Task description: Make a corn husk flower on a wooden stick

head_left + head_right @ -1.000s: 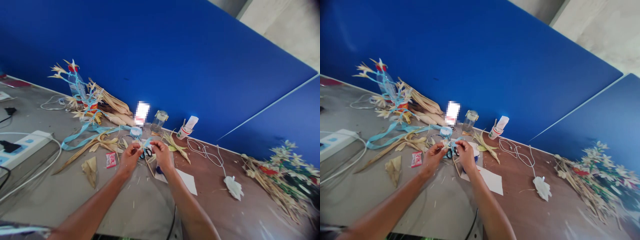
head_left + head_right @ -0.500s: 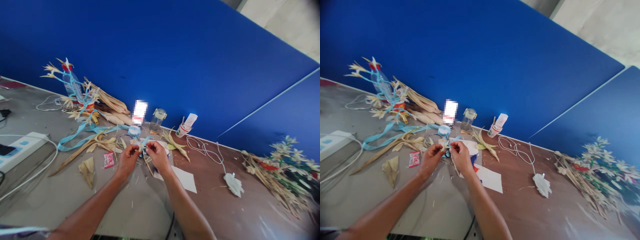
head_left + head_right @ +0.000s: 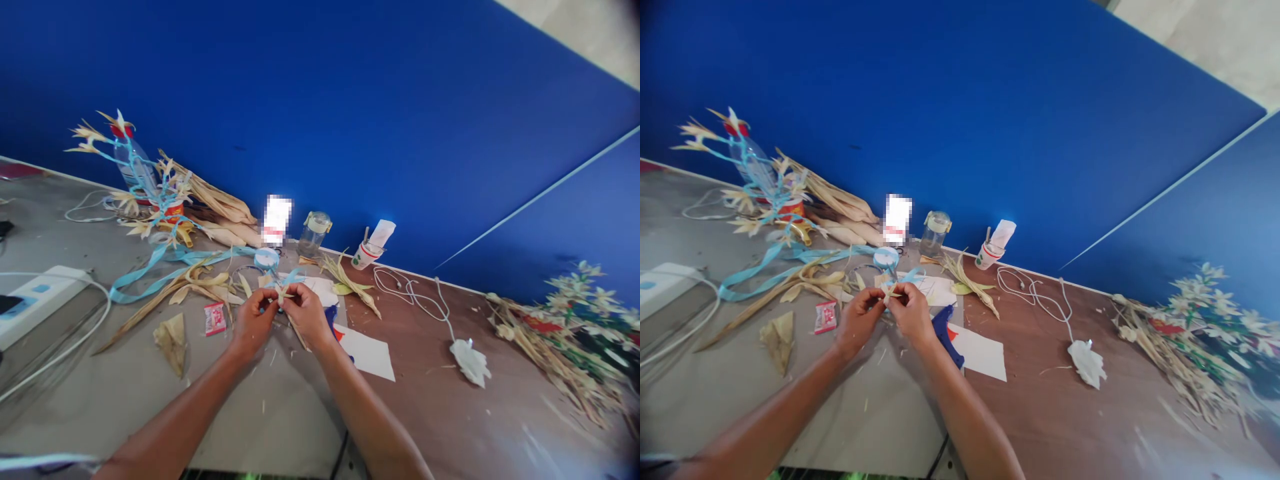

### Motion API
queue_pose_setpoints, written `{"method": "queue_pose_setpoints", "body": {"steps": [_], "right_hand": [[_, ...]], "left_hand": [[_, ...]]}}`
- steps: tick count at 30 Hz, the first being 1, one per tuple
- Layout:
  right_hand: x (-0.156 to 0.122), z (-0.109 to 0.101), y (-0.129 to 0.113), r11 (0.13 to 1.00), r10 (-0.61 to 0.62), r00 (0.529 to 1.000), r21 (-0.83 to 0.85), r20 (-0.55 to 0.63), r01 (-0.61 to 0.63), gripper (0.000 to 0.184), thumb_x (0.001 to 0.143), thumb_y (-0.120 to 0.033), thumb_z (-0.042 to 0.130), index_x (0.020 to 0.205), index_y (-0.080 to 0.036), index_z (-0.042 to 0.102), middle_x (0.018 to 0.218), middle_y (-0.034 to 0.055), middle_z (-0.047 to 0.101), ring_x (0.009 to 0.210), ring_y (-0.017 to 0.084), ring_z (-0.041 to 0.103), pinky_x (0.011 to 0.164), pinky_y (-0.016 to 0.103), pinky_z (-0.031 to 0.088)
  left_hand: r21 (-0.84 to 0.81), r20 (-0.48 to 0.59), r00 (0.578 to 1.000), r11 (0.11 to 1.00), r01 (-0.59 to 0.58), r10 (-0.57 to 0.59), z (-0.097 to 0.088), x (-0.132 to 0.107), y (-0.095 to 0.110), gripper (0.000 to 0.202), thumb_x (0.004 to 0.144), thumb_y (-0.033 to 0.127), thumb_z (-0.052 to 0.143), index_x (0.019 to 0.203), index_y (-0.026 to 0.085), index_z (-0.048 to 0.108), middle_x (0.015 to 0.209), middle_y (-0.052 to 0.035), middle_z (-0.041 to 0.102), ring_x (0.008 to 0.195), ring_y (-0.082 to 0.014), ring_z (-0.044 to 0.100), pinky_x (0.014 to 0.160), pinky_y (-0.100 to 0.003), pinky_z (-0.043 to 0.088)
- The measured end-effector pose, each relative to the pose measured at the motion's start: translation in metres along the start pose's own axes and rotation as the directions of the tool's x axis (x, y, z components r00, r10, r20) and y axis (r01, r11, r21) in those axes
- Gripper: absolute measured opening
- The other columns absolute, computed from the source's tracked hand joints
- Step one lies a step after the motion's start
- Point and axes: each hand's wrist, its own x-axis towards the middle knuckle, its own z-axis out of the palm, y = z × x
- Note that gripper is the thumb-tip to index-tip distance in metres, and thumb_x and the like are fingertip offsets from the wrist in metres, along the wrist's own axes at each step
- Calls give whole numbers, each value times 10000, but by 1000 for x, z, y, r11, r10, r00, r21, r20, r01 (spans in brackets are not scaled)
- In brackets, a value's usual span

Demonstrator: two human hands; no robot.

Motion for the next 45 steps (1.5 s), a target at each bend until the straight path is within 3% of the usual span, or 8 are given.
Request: {"method": "queue_pose_setpoints", "body": {"steps": [16,21,24,26,29,32,34,45], "right_hand": [[-2,1,0,998,17,999,58,-44,-14,120,647,-254,641,719,-183,576,675,-34,549,633,119,502,646,249,405],[-1,-1,3,992,50,998,119,-24,-46,237,626,-218,657,852,-182,593,757,-23,583,680,123,535,688,261,426],[-4,-7,-1,977,65,993,211,-99,-43,331,609,-186,653,935,-190,594,781,-32,561,675,103,519,671,242,419],[-7,-13,-7,960,95,985,276,-144,-52,288,624,-202,656,906,-188,602,736,-41,545,635,88,495,632,225,398],[-12,-19,-14,915,215,975,359,-49,-184,212,670,-335,687,772,-164,613,625,-42,523,540,73,451,551,217,350],[-16,-18,-17,854,328,934,378,141,-357,388,688,-524,675,679,-140,620,561,-28,512,480,67,428,491,220,312],[-17,-14,-17,831,360,913,379,190,-407,437,677,-567,674,662,-133,624,547,-24,516,467,63,424,472,215,299],[-13,-6,-16,782,372,908,461,193,-419,223,520,-248,772,612,-146,596,505,-53,522,428,43,391,459,202,250]], "left_hand": [[28,13,1000,1000,-5,5,1,0,-4,85,747,252,614,783,182,646,749,-3,651,692,-146,573,661,-257,436],[48,-2,1000,999,-5,5,1,0,-4,89,745,259,612,784,184,639,740,6,639,677,-139,554,659,-254,427],[55,-45,999,998,19,-16,1,1,-5,112,736,291,632,773,186,624,703,17,608,643,-131,528,616,-245,407],[50,-63,998,998,35,-32,1,1,-4,123,733,300,635,780,188,616,694,18,595,635,-130,521,601,-244,400],[76,-72,997,997,28,-23,1,1,-2,123,733,305,630,772,190,609,688,16,590,634,-132,517,598,-248,399],[125,-68,998,992,-11,20,1,0,1,106,739,298,612,753,193,603,681,14,592,630,-134,520,589,-251,396],[151,-54,997,987,-52,61,1,-1,2,82,743,274,595,751,194,602,690,11,602,635,-136,532,597,-254,401],[204,-1,994,973,-110,112,-2,-1,-2,64,764,259,567,758,201,592,711,14,612,662,-140,561,618,-252,425]]}}
